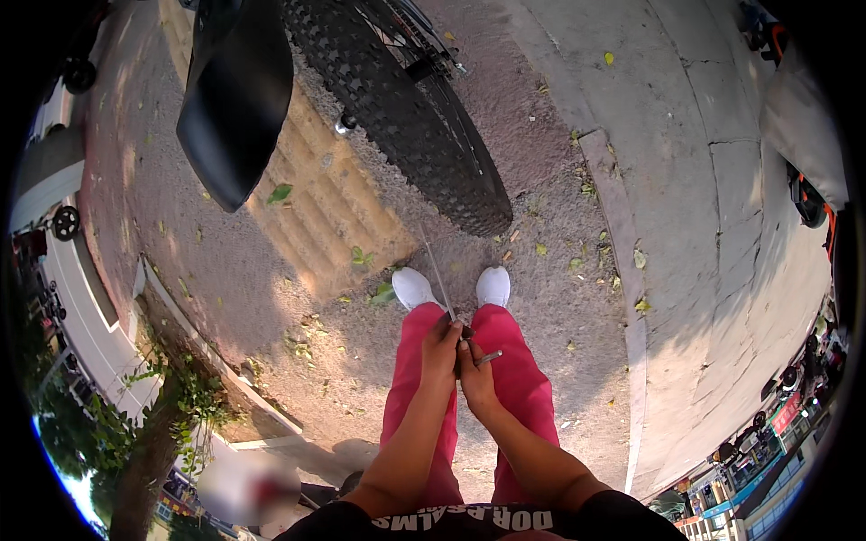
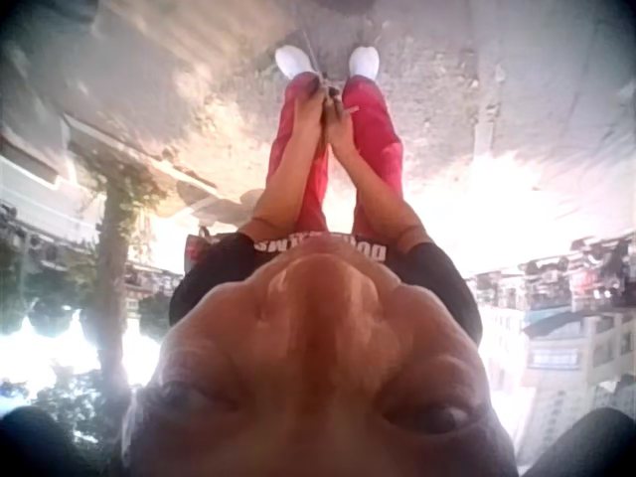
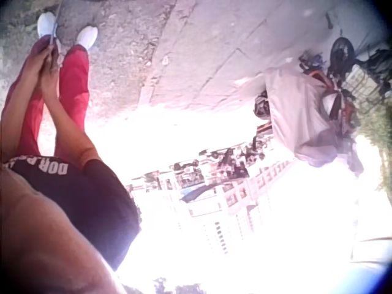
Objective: The person uses a wrench to loosen and tighten the rear wheel axle nuts on a bicycle. They rotate the wheel to check alignment and then spin the pedals to test the drivetrain. The bicycle remains on the sidewalk throughout the task.
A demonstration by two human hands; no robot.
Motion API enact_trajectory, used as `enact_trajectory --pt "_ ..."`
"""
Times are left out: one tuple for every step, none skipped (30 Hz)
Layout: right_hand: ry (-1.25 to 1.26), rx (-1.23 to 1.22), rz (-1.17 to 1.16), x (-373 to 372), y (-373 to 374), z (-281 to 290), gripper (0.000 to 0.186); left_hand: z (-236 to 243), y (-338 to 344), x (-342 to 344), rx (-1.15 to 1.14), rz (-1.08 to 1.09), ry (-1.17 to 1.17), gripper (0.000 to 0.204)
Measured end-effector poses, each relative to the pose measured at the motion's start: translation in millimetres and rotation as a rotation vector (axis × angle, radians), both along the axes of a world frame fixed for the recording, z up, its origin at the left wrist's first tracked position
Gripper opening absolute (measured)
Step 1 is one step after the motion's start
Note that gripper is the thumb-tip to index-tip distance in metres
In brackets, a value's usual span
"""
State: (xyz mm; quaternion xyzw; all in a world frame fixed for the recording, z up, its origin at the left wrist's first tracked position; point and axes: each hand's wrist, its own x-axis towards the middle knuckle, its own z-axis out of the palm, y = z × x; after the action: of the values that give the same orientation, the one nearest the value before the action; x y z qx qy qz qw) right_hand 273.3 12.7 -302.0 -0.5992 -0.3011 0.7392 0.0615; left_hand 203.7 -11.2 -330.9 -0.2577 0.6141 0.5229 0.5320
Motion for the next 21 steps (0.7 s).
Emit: enact_trajectory --pt "-0.021 -0.016 0.075 5.5 -2.4 -1.1 0.028 -1.5 -3.4 2.0 0.003 -0.04 0.013 0.03" --pt "-0.041 -0.032 0.152 13.9 -5.0 -5.0 0.027 -1.6 -7.2 4.6 0.005 -0.079 0.027 0.033" --pt "-0.063 -0.052 0.229 21.4 -9.1 -5.2 0.026 3.1 -10.9 10.9 -0.101 -0.251 0.274 0.036" --pt "-0.086 -0.018 0.219 26.5 -17.5 -2.6 0.026 10.6 -13.1 18.0 -0.21 -0.424 0.523 0.039" --pt "-0.109 0.016 0.21 32.6 -29.2 4.3 0.025 19.8 -16.7 25.6 -0.322 -0.598 0.77 0.042" --pt "-0.131 0.051 0.191 36.2 -38.8 13.3 0.025 33.4 -19.9 29.4 -0.309 -0.609 0.814 0.046" --pt "-0.193 0.12 0.227 40.9 -47.3 26.9 0.025 51.6 -26.1 36.0 -0.296 -0.619 0.858 0.049" --pt "-0.159 0.033 0.144 60.0 -65.3 40.6 0.024 75.3 -35.7 45.4 -0.284 -0.635 0.898 0.053" --pt "-0.121 -0.049 0.057 77.8 -79.7 42.9 0.022 95.9 -43.7 55.6 -0.242 -0.652 0.886 0.054" --pt "-0.085 -0.133 -0.021 96.8 -93.0 44.0 0.021 110.4 -48.5 66.9 -0.205 -0.657 0.884 0.055" --pt "-0.096 -0.142 -0.011 102.4 -95.6 59.3 0.022 123.9 -52.8 75.7 -0.164 -0.667 0.877 0.056" --pt "-0.122 -0.136 0.017 101.7 -95.7 75.5 0.022 135.7 -57.7 83.2 -0.13 -0.679 0.865 0.056" --pt "-0.157 -0.102 0.075 98.3 -92.2 93.1 0.023 147.8 -60.5 89.9 -0.097 -0.686 0.852 0.056" --pt "-0.191 -0.07 0.12 93.3 -89.7 111.3 0.023 158.3 -62.4 94.4 -0.063 -0.692 0.839 0.056" --pt "-0.213 -0.046 0.164 89.6 -82.3 123.8 0.024 166.6 -59.4 94.4 -0.054 -0.694 0.814 0.053" --pt "-0.23 -0.023 0.2 85.1 -75.3 131.6 0.024 172.7 -57.1 91.2 -0.097 -0.664 0.756 0.052" --pt "-0.245 -0.005 0.23 81.4 -66.4 135.8 0.025 177.6 -55.7 85.0 -0.138 -0.633 0.698 0.051" --pt "-0.26 0.023 0.267 76.0 -59.5 133.4 0.026 178.7 -49.7 75.2 -0.175 -0.604 0.645 0.05" --pt "-0.243 0.002 0.25 73.7 -53.0 127.7 0.026 175.5 -43.2 67.1 -0.159 -0.367 0.623 0.05" --pt "-0.218 -0.038 0.213 76.4 -48.2 118.7 0.027 176.1 -36.9 57.8 -0.154 -0.305 0.613 0.049" --pt "-0.164 -0.107 0.144 77.1 -43.5 107.7 0.029 174.5 -31.3 44.8 -0.148 -0.241 0.608 0.049"
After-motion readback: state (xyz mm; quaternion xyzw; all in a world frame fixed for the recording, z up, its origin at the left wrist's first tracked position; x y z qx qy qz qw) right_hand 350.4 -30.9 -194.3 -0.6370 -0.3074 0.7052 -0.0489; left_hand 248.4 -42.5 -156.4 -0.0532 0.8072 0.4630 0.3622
